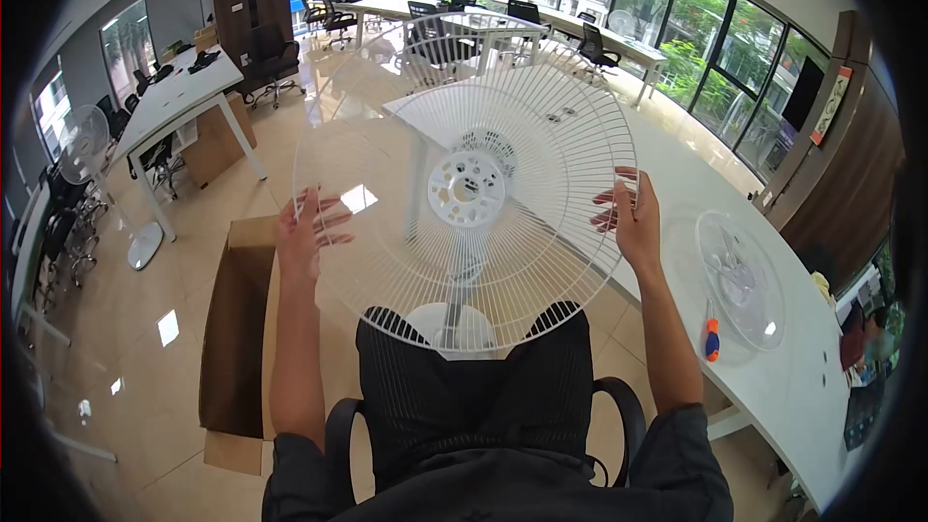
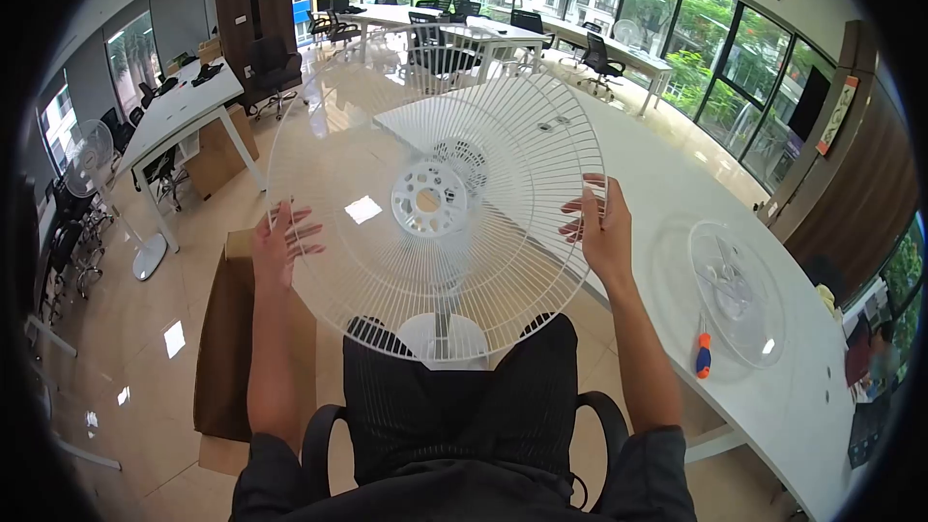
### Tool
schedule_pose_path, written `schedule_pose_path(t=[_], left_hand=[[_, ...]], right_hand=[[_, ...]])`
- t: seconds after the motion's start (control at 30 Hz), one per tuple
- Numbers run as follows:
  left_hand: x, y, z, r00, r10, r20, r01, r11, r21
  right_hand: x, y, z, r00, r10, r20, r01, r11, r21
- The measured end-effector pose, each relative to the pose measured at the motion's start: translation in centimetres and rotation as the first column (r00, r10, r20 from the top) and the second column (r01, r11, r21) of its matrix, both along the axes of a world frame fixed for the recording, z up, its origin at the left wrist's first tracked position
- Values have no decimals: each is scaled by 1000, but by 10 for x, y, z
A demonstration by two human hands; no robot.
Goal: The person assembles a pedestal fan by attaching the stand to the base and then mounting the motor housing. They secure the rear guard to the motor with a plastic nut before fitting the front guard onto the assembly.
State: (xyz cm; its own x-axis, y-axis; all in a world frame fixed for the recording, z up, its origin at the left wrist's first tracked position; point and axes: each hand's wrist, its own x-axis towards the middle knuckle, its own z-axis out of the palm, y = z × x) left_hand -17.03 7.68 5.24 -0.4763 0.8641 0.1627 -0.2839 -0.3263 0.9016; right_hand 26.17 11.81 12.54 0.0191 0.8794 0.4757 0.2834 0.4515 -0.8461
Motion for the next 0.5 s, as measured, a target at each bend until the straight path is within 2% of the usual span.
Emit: schedule_pose_path(t=[0.07, 0.17, 0.4, 0.47, 0.5], left_hand=[[-5, 29, 6, 997, -70, -39, 71, 996, 47], [-3, 66, 5, 994, -84, -76, 90, 992, 88], [7, 130, -10, 983, -100, -153, 102, 995, 9], [11, 144, -13, 982, -90, -166, 104, 991, 81], [9, 150, -11, 980, -80, -184, 96, 992, 77]], right_hand=[[-2, 14, -10, 1000, 1, -31, 0, 1000, 12], [2, 35, -23, 993, -77, -84, 84, 993, 83], [9, 52, -53, 986, -158, -51, 158, 987, -9], [11, 61, -67, 986, -148, -75, 152, 987, 51], [11, 64, -70, 986, -144, -90, 146, 989, 21]])
